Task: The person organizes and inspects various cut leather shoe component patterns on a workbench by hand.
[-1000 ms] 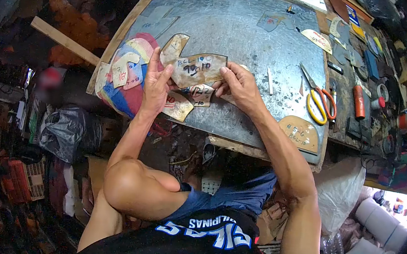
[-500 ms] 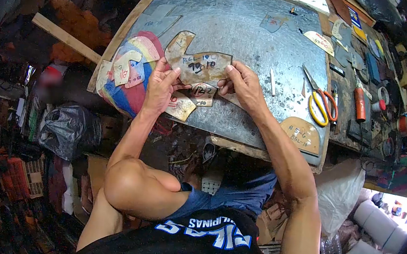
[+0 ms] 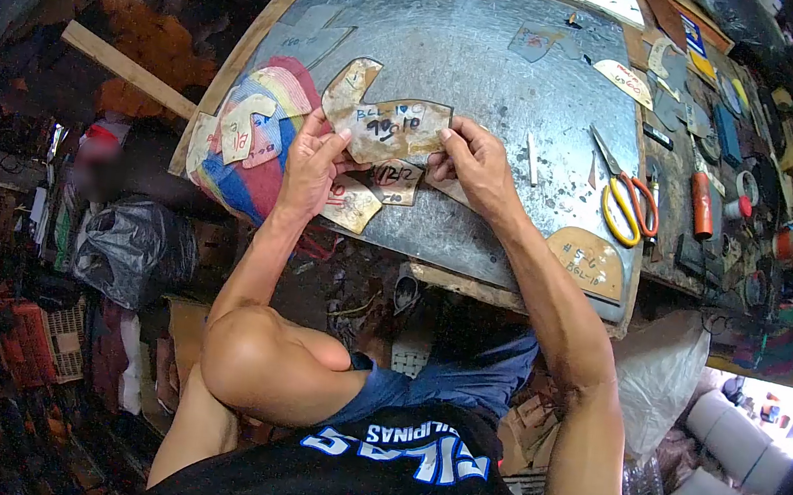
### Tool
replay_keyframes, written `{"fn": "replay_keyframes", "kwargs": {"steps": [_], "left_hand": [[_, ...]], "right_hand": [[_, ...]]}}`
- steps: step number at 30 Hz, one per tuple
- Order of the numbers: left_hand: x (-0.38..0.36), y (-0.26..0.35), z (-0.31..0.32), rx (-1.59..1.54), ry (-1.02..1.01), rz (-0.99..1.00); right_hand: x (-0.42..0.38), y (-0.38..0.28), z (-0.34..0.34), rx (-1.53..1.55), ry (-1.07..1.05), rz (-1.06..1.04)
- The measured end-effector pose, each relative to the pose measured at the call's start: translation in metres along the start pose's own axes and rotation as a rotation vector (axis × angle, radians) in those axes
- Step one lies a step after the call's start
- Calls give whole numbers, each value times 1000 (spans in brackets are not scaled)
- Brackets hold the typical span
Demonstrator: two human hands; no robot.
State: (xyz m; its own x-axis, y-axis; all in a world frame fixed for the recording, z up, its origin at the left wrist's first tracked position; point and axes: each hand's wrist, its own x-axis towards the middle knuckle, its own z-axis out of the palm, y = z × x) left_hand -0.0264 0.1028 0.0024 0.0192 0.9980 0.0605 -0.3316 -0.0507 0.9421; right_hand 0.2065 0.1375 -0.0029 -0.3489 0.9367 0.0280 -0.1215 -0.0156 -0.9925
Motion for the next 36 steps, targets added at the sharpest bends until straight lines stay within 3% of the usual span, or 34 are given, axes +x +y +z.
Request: {"fn": "replay_keyframes", "kwargs": {"steps": [36], "left_hand": [[2, 7, -4, -17, -66, 43]], "right_hand": [[-1, 0, 2, 33, 52, -9]]}}
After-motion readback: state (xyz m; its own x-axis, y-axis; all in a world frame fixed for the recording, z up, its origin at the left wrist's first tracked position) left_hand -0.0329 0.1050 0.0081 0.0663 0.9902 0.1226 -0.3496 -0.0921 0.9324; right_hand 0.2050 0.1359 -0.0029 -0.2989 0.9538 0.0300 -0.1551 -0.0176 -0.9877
